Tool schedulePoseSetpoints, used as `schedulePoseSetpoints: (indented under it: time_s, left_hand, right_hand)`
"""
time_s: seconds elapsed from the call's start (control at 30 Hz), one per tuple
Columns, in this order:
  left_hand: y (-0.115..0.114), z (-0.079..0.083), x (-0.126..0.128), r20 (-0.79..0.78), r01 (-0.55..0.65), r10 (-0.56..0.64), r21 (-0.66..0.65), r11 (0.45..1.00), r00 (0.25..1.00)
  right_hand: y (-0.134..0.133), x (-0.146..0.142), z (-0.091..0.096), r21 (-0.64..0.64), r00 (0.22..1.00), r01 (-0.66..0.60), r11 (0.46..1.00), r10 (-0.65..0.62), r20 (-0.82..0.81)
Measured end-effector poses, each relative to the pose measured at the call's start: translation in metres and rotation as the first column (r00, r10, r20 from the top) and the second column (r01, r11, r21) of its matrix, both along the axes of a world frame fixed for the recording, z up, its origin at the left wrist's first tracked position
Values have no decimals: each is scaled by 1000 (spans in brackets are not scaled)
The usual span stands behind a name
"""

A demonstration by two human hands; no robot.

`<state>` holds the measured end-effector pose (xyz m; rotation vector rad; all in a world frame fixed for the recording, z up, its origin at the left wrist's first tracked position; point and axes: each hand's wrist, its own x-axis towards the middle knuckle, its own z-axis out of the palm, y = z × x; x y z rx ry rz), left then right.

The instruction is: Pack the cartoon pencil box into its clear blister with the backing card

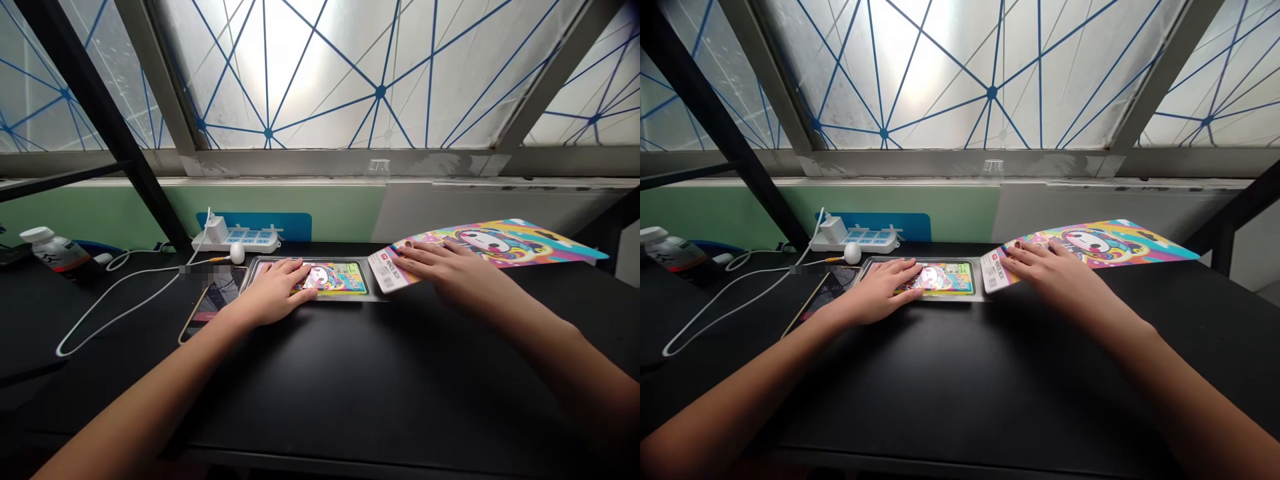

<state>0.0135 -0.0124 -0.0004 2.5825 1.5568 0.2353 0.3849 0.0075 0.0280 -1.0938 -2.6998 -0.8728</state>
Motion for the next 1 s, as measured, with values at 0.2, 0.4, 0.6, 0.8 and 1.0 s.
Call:
schedulePoseSetpoints:
  time_s: [0.2,0.4,0.6,0.8,1.0]
  left_hand:
    - [13,10,11,-32,15,-14,6,1000,999]
    - [20,7,22,-16,18,-17,31,999,1000]
    - [13,-5,25,-9,10,-9,133,991,1000]
    - [10,-10,27,-22,20,-15,212,977,1000]
    - [8,-9,28,-39,38,-30,233,972,999]
  right_hand:
    - [-34,-17,19,39,990,28,999,-23,-142]
    - [-119,-115,-29,-114,980,-188,976,178,-89]
    - [-119,-187,-63,-312,949,-291,904,232,-214]
    - [-77,-194,-52,-525,876,-423,739,184,-446]
    - [-80,-187,-54,-487,839,-481,729,224,-495]
